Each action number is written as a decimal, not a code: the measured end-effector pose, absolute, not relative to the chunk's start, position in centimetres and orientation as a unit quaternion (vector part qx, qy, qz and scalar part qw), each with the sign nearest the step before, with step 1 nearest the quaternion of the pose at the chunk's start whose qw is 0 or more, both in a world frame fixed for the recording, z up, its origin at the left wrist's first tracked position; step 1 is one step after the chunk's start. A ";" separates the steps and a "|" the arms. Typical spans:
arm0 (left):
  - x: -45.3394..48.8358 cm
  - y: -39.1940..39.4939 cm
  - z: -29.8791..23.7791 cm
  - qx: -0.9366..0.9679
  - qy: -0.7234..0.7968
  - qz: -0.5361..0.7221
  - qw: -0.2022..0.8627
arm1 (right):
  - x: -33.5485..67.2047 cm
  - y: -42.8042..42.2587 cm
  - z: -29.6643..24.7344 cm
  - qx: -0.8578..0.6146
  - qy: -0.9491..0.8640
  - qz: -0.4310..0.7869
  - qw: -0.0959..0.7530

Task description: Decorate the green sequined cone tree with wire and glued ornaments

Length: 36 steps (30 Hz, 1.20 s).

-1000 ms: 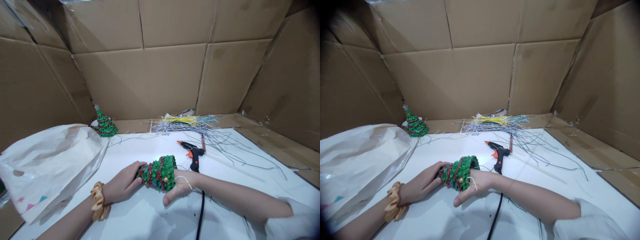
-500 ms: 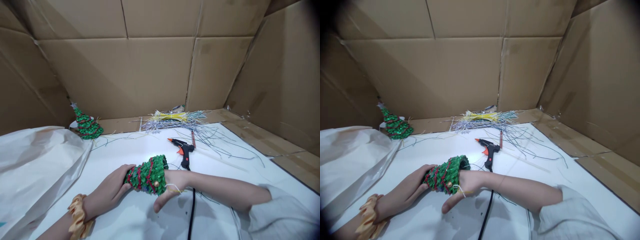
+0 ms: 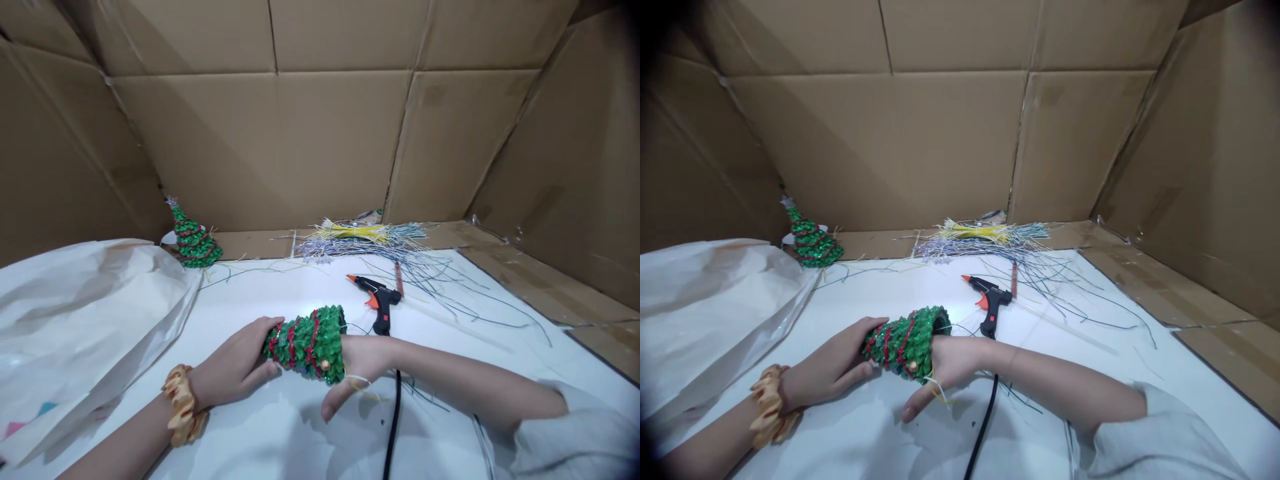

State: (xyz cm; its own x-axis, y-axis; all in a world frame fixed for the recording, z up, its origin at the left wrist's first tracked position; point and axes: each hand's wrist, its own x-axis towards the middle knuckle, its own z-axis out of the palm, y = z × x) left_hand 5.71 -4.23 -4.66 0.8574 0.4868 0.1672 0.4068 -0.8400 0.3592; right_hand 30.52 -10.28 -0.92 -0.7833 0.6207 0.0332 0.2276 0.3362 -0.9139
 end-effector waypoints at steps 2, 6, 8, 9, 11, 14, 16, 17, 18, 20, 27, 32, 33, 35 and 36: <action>5.7 -4.2 -4.7 0.947 0.249 0.127 0.158 | 30.6 -10.3 -0.8 -0.267 -0.795 0.509 0.193; 5.7 -3.9 -5.2 0.941 0.271 0.139 0.150 | 30.8 -9.8 -0.4 -0.272 -0.789 0.521 0.179; 5.6 -3.6 -5.5 0.941 0.271 0.147 0.138 | 31.2 -9.3 -0.2 -0.263 -0.778 0.550 0.155; 5.5 -3.5 -5.6 0.941 0.272 0.152 0.132 | 31.6 -9.0 0.0 -0.248 -0.766 0.575 0.144; 5.4 -3.2 -5.8 0.939 0.277 0.163 0.121 | 32.8 -8.3 0.5 -0.216 -0.737 0.628 0.129; 5.1 -2.9 -5.8 0.935 0.285 0.180 0.110 | 35.8 -7.5 1.6 -0.239 -0.721 0.643 0.098; 5.0 -2.7 -5.8 0.933 0.287 0.189 0.101 | 37.8 -7.0 2.3 -0.294 -0.716 0.622 0.121; 4.9 -2.6 -5.8 0.933 0.287 0.194 0.097 | 38.6 -6.7 2.5 -0.331 -0.712 0.600 0.155; 4.9 -2.6 -5.9 0.933 0.285 0.198 0.093 | 39.2 -6.5 2.5 -0.372 -0.710 0.563 0.202; 4.8 -2.5 -5.9 0.934 0.280 0.204 0.088 | 39.4 -6.1 2.2 -0.433 -0.709 0.481 0.280; 4.8 -2.5 -6.0 0.935 0.273 0.208 0.092 | 36.5 -6.5 0.5 -0.404 -0.738 0.486 0.236; 4.9 -2.6 -5.9 0.937 0.265 0.213 0.080 | 36.8 -6.8 1.5 -0.479 -0.771 0.348 0.234; 4.9 -2.6 -5.9 0.937 0.263 0.216 0.077 | 37.1 -6.7 1.7 -0.481 -0.774 0.336 0.238; 4.9 -2.5 -5.9 0.937 0.256 0.225 0.071 | 37.7 -6.5 2.2 -0.470 -0.775 0.337 0.256; 4.9 -2.4 -5.8 0.937 0.253 0.231 0.068 | 38.1 -6.4 2.5 -0.465 -0.772 0.341 0.268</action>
